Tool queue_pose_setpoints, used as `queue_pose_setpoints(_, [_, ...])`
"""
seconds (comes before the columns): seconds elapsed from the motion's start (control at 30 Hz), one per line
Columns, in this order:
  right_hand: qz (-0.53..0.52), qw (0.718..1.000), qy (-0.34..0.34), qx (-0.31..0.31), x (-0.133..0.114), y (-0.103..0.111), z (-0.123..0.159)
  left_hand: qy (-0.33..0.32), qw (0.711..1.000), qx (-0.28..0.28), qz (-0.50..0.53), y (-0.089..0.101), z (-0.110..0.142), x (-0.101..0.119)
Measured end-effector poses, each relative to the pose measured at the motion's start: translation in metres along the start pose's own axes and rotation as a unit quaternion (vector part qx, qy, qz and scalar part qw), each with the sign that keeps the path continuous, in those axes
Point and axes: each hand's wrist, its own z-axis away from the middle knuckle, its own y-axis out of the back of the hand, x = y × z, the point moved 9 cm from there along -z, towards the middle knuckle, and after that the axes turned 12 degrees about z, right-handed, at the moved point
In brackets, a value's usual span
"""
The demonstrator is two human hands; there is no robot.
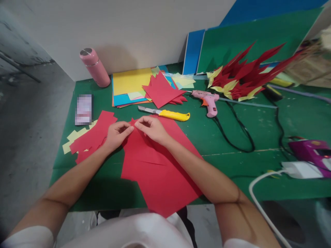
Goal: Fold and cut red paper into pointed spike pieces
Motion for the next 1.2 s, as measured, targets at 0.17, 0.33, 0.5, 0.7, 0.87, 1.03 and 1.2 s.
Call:
queue_pose_setpoints(0.17, [0.014,1.0,-0.019,-0.014,0.003,0.0,0.003,0.032,0.996,0.054,0.067,0.014,-0.002,-0.006])
queue_pose_setpoints(0.33, [0.028,0.999,-0.002,-0.029,0.003,-0.003,0.003,0.035,0.993,0.045,0.104,0.01,-0.004,-0.006])
queue_pose_setpoints(0.5, [0.053,0.998,0.014,-0.045,-0.003,-0.007,0.005,0.059,0.985,0.091,0.134,0.02,-0.005,-0.014])
queue_pose_setpoints(0.7, [0.07,0.996,0.019,-0.054,-0.006,0.007,0.005,0.041,0.92,0.297,0.251,0.076,-0.003,-0.025])
queue_pose_setpoints(0.87, [0.032,0.999,0.009,0.022,0.004,0.037,0.004,-0.007,0.89,0.354,0.288,0.09,-0.002,-0.026])
queue_pose_setpoints(1.03, [-0.048,0.994,0.009,0.097,0.007,0.054,0.004,-0.027,0.887,0.355,0.293,0.084,-0.004,-0.023])
queue_pose_setpoints(1.2, [-0.111,0.983,0.009,0.145,0.009,0.066,0.004,0.008,0.903,0.326,0.279,0.078,-0.005,-0.024])
